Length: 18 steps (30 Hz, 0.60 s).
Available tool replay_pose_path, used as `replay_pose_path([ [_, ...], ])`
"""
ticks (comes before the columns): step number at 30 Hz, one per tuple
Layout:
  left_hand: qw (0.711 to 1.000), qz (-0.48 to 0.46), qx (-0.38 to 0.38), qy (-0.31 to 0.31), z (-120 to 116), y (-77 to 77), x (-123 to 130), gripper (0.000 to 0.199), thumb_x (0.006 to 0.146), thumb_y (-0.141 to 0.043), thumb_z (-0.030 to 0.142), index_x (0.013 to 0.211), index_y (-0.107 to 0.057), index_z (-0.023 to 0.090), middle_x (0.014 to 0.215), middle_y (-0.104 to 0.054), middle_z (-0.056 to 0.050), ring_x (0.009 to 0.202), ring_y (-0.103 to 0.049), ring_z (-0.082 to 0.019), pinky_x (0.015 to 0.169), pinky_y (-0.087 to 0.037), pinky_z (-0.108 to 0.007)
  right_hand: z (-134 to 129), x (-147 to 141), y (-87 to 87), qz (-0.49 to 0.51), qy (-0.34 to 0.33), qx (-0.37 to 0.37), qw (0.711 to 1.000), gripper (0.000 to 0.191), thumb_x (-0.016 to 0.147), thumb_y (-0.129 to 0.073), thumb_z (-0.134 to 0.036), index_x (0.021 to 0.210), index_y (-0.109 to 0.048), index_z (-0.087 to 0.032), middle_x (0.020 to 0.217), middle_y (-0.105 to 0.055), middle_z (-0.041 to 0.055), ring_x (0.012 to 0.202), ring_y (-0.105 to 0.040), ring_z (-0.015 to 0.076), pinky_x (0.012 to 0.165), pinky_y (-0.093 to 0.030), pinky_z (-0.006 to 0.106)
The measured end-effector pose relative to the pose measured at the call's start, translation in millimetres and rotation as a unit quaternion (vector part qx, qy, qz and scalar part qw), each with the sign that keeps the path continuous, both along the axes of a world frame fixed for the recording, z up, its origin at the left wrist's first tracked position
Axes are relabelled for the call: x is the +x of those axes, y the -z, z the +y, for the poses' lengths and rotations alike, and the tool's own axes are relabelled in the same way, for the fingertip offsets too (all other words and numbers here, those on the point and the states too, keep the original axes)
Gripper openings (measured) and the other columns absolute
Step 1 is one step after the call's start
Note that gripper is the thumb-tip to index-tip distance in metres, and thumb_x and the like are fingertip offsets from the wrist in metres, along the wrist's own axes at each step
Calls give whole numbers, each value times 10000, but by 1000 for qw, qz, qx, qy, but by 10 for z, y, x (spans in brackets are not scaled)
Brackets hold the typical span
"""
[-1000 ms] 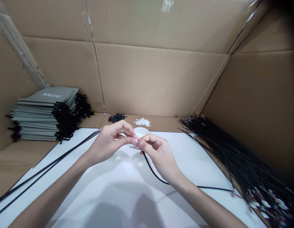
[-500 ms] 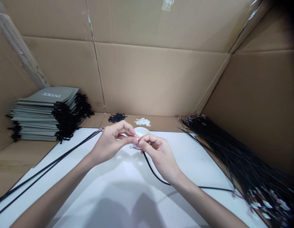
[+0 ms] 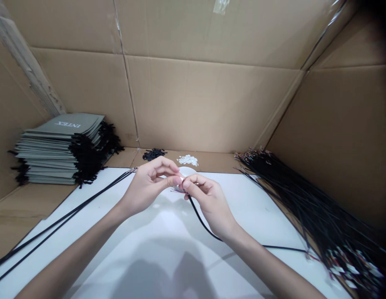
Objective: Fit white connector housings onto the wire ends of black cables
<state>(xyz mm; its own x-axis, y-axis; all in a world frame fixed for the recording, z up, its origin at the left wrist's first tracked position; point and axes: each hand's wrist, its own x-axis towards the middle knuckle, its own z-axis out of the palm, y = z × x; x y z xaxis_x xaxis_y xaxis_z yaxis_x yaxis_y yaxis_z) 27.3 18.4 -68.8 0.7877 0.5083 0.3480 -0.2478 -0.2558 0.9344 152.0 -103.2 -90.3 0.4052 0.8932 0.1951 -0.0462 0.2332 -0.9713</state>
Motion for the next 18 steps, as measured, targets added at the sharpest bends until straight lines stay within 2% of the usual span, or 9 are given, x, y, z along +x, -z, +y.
replay_pose_path([
  [3, 999, 15, 30, -9, 21, -23, -22, 195, 912, -692, 341, 1014, -650, 179, 945, -727, -33, 865, -688, -138, 777, -543, -210, 23, 13, 1, 57, -12, 14, 998, 213, 878, -670, -348, 743, -664, -183, 807, -604, 8, 750, -493, 134, 671, -408, 242],
  [7, 996, 51, 73, -9, 52, -99, -75, 241, 920, -666, 418, 996, -657, 189, 965, -720, -30, 896, -674, -150, 812, -527, -233, 21, 33, 2, 127, -28, 23, 991, 176, 881, -673, -321, 773, -677, -182, 833, -590, 4, 797, -497, 130, 668, -417, 222],
  [12, 984, 113, 140, -6, 60, -177, -135, 162, 869, -730, 360, 908, -699, 205, 925, -715, 6, 875, -654, -134, 827, -510, -219, -17, 31, -20, 161, -29, 18, 986, 187, 880, -691, -345, 778, -687, -188, 836, -604, -2, 797, -504, 119, 669, -433, 201],
  [18, 982, 109, 156, -3, 61, -165, -132, 107, 891, -700, 309, 869, -718, 206, 893, -723, 16, 848, -654, -126, 803, -508, -209, -15, 29, -32, 175, -33, 21, 984, 163, 883, -701, -328, 794, -698, -191, 876, -628, 7, 839, -530, 124, 679, -450, 192],
])
